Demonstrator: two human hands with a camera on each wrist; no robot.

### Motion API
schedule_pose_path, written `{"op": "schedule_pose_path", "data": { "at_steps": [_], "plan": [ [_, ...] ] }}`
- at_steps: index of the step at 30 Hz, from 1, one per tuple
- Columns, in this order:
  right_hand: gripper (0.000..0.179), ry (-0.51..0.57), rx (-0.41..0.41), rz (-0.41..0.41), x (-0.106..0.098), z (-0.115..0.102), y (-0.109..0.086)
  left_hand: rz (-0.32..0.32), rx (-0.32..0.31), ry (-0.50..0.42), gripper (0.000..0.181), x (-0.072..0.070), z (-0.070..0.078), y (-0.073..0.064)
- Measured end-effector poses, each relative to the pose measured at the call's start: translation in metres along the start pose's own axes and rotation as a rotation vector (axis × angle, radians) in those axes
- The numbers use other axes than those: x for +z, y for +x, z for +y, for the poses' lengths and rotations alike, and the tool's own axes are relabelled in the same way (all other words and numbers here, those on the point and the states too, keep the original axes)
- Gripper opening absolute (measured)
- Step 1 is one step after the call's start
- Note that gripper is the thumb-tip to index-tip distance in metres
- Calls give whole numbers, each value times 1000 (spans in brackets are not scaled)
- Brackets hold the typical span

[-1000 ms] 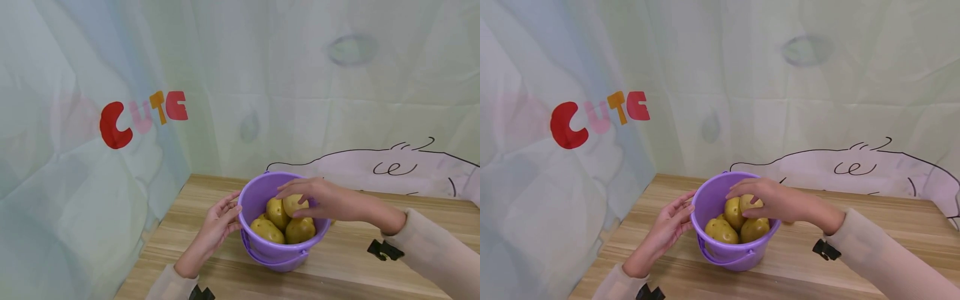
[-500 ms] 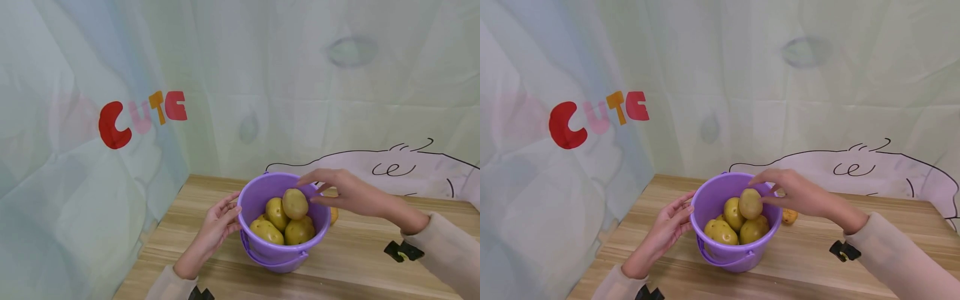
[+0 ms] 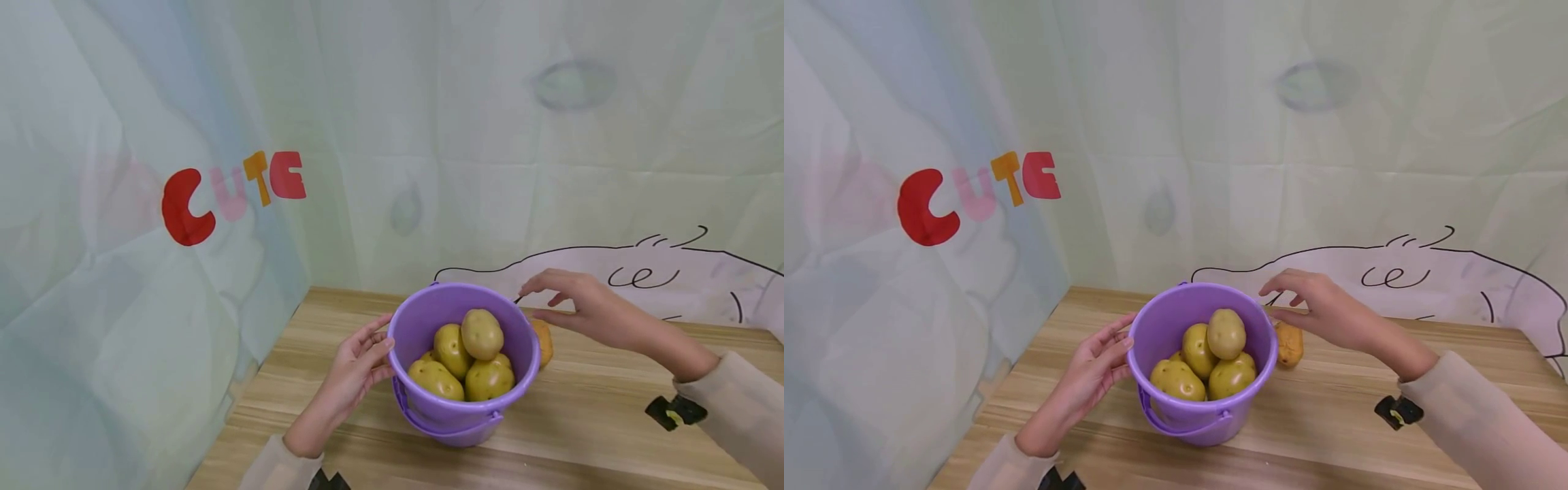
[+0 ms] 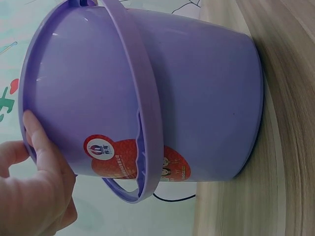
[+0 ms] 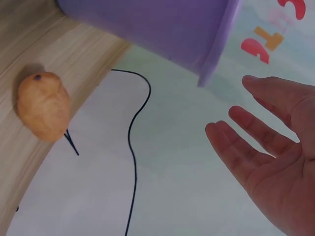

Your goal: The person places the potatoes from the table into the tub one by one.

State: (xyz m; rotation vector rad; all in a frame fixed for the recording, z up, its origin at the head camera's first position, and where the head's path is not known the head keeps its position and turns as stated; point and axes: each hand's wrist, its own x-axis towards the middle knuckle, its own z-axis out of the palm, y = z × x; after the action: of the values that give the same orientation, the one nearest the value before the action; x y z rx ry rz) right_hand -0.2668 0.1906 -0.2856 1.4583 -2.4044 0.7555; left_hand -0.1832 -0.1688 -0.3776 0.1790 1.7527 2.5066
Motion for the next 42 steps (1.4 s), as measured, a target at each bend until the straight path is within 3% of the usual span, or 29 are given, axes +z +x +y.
{"op": "schedule_pose_path", "data": {
  "at_steps": [9,17,24,35,42],
  "plan": [
    [31,-54,129,1,6,20,-15,10,3,-5,51,0,0,-1],
    [29,-50,260,-69,19,37,-25,6,7,-9,50,-1,-1,-1],
    [29,-98,229,-78,36,54,-34,5,6,1,51,-1,-1,-1],
    [41,-31,371,-165,56,69,-37,-26,6,25,54,-1,1,0],
    [45,-38,366,-157,69,73,-37,-17,-1,22,54,-1,1,0]
  ]
}}
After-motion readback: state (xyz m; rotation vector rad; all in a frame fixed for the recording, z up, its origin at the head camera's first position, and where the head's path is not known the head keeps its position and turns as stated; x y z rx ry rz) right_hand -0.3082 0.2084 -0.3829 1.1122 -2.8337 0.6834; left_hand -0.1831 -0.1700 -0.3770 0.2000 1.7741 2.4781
